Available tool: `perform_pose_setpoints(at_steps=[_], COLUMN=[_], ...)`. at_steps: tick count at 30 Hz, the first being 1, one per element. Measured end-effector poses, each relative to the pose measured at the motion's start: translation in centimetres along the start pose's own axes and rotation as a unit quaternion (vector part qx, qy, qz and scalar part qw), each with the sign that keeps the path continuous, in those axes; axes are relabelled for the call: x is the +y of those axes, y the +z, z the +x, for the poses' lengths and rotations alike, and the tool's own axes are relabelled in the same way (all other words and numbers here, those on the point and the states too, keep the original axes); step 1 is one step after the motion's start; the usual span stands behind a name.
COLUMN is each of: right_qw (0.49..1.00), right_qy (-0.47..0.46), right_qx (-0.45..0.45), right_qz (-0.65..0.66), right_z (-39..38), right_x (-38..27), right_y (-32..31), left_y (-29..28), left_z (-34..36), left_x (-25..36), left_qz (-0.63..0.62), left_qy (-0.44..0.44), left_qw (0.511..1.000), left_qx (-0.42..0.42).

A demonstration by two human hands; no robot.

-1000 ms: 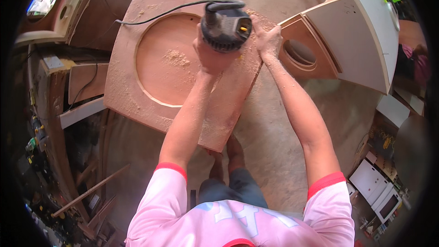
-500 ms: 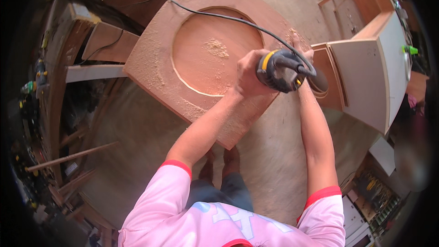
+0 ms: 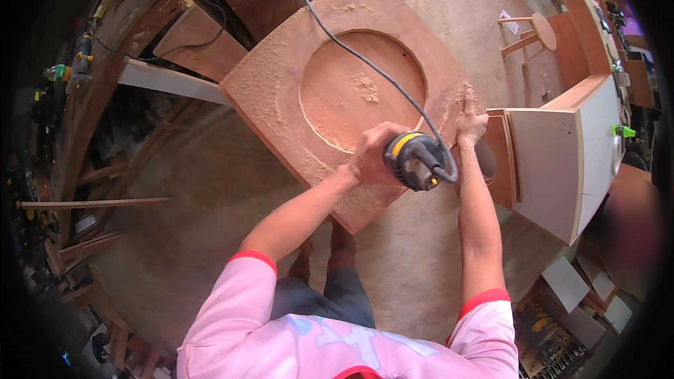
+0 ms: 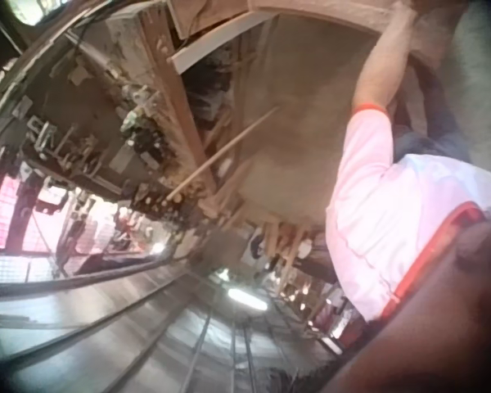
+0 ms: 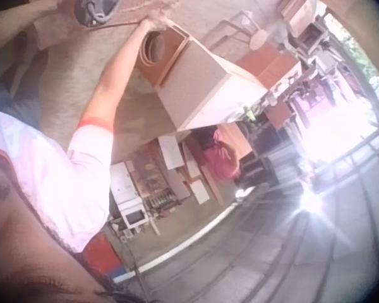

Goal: The person uses a handheld router to shape the circular cutout in a square wooden panel. They guide the router along the marked circle, creating wood shavings and refining the edge. The person also handles the panel and positions it on a workbench during the process.

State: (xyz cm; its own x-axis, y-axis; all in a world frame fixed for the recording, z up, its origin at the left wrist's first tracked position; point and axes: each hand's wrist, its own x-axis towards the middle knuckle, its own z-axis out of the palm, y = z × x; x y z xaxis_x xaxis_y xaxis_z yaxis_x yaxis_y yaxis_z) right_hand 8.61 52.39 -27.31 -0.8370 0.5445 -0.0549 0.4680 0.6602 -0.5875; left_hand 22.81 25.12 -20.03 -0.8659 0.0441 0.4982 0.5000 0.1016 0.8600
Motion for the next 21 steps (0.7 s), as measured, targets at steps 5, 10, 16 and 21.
perform_pose_setpoints(at_steps=[5, 10, 16, 21], right_qw=[0.999, 0.994, 0.975, 0.791], right_qy=[0.040, -0.101, -0.220, -0.170], right_qx=[-0.001, 0.004, 0.004, -0.437], right_qz=[0.009, -0.032, 0.027, 0.392], right_z=[1.0, 1.2, -6.4, -16.7], right_x=[1.5, 3.2, -10.0, -24.0], right_y=[0.2, 1.9, -8.4, -15.1], left_y=[-2.1, -3.8, -7.5, -10.3], left_z=[-1.0, 0.4, 4.5, 6.9], left_x=[0.4, 2.3, 5.3, 7.6], left_qz=[-0.016, 0.029, 0.059, 0.102], left_qy=[0.002, -0.095, -0.107, -0.080], left_qw=[1.000, 0.992, 0.979, 0.975], left_qx=[0.003, 0.081, 0.161, 0.182])
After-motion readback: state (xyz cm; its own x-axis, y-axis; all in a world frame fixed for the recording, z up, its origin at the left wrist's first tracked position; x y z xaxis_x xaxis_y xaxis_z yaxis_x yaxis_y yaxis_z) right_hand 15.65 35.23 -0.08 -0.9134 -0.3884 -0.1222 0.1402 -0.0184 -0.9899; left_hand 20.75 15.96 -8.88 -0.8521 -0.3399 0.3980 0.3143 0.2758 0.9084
